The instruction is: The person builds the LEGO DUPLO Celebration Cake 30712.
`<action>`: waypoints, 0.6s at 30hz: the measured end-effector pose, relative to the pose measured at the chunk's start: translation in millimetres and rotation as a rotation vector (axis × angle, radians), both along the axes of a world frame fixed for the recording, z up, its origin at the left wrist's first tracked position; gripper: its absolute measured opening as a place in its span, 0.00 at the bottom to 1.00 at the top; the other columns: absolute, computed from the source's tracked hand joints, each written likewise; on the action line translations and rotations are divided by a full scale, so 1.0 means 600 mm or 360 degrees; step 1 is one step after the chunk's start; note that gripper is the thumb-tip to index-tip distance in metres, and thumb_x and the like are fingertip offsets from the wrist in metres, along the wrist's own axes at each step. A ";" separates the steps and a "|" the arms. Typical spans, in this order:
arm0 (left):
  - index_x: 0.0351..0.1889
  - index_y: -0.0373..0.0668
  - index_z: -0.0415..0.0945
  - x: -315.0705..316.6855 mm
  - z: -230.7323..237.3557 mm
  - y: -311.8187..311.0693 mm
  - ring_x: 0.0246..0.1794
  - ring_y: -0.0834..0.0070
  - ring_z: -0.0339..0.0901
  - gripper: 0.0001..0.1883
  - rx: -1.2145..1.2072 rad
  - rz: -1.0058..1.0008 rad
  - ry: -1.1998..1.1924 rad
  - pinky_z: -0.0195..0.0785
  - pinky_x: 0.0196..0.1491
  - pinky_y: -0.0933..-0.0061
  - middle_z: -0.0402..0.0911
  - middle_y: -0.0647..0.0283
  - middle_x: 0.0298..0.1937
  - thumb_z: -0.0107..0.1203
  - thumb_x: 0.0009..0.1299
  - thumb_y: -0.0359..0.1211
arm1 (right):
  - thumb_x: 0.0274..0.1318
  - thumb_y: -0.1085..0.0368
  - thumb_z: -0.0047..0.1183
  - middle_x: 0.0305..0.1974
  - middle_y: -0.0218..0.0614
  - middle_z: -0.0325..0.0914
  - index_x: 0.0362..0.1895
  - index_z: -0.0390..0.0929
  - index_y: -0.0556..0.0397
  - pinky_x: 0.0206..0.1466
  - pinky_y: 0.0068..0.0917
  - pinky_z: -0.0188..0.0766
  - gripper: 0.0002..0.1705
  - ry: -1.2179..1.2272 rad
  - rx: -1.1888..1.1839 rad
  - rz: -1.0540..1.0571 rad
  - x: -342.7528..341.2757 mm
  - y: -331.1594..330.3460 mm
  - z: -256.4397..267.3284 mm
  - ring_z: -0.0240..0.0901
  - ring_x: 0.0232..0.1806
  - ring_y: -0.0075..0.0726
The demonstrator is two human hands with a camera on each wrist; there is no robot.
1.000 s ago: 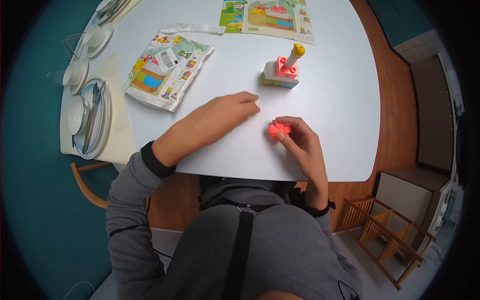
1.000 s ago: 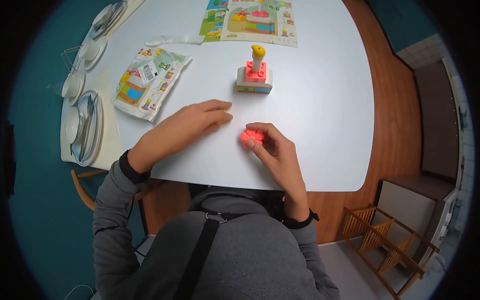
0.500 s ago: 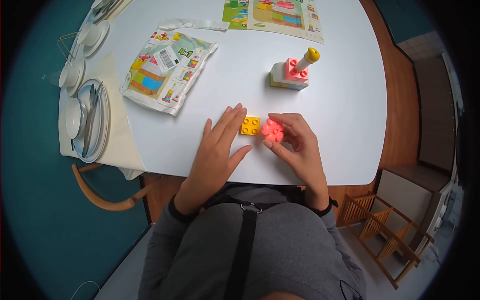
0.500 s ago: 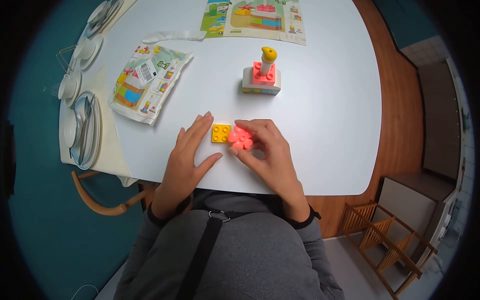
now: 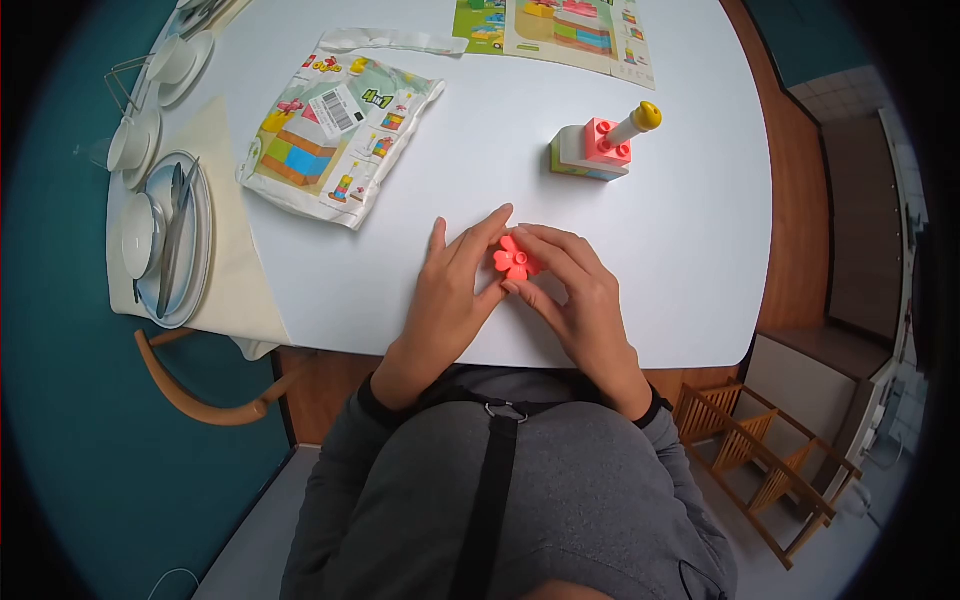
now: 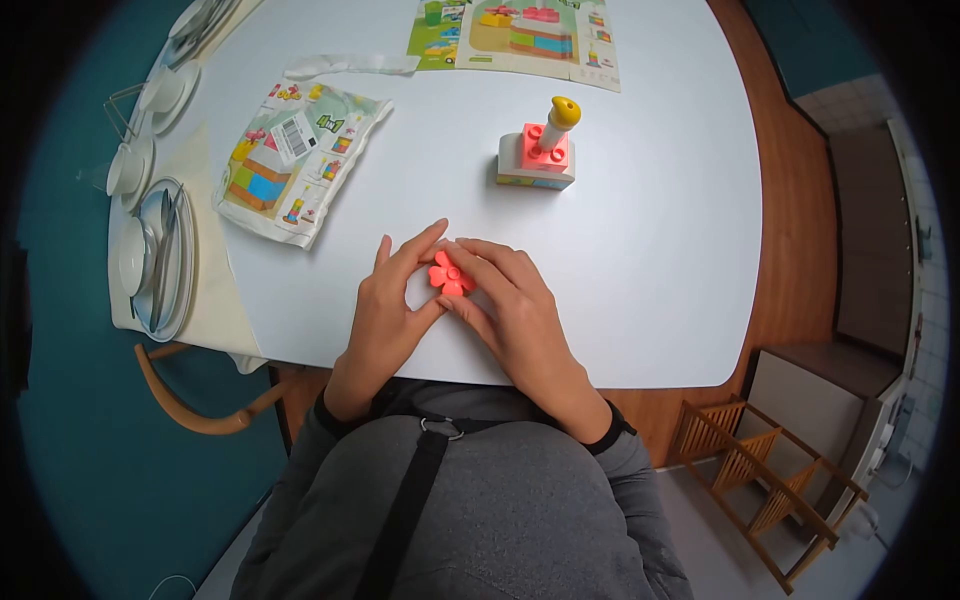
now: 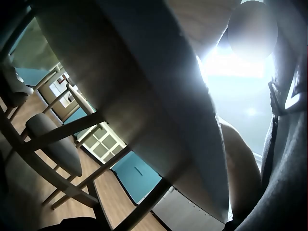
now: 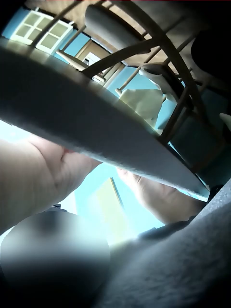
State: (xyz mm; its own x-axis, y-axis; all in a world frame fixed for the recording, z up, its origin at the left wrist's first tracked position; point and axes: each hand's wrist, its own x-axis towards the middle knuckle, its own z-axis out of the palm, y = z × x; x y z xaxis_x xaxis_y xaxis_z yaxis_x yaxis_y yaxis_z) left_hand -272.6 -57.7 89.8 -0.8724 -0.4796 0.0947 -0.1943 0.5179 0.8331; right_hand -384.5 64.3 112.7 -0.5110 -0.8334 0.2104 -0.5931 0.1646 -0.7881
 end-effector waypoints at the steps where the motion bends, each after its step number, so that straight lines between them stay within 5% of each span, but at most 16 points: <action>1: 0.68 0.46 0.64 0.000 -0.001 0.000 0.48 0.65 0.78 0.35 0.0005 0.0018 0.0023 0.45 0.71 0.39 0.80 0.61 0.50 0.64 0.60 0.28 | 0.49 0.68 0.65 0.53 0.41 0.76 0.55 0.77 0.57 0.52 0.37 0.73 0.26 0.0000 0.0000 -0.0002 -0.001 0.000 -0.001 0.74 0.50 0.46; 13: 0.60 0.46 0.71 0.000 -0.026 -0.002 0.46 0.67 0.79 0.29 -0.0139 0.0061 0.0203 0.48 0.70 0.41 0.80 0.64 0.48 0.64 0.58 0.25 | 0.49 0.66 0.65 0.53 0.42 0.75 0.54 0.78 0.57 0.51 0.35 0.73 0.25 0.0012 0.0007 0.0010 0.006 -0.002 -0.001 0.74 0.48 0.44; 16: 0.59 0.46 0.72 0.000 -0.024 0.001 0.46 0.67 0.79 0.28 -0.0111 0.0066 0.0214 0.49 0.70 0.42 0.81 0.64 0.49 0.64 0.59 0.26 | 0.52 0.67 0.63 0.50 0.41 0.77 0.54 0.78 0.56 0.49 0.31 0.74 0.23 -0.0254 -0.0052 -0.0023 0.003 -0.001 -0.011 0.76 0.45 0.40; 18: 0.59 0.46 0.72 -0.001 -0.020 0.002 0.46 0.67 0.79 0.27 -0.0100 0.0068 0.0207 0.49 0.70 0.43 0.81 0.65 0.49 0.64 0.59 0.27 | 0.56 0.68 0.61 0.47 0.40 0.80 0.53 0.79 0.55 0.46 0.28 0.74 0.20 -0.0771 -0.0152 -0.0119 -0.002 0.004 -0.028 0.77 0.41 0.34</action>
State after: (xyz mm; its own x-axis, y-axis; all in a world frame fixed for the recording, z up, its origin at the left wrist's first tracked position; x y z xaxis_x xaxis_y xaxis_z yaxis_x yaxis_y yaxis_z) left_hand -272.9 -56.7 77.5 -0.8296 -0.5058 0.2366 -0.1099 0.5633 0.8189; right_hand -385.8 66.5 95.6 -0.6265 -0.7794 0.0078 -0.1446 0.1063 -0.9838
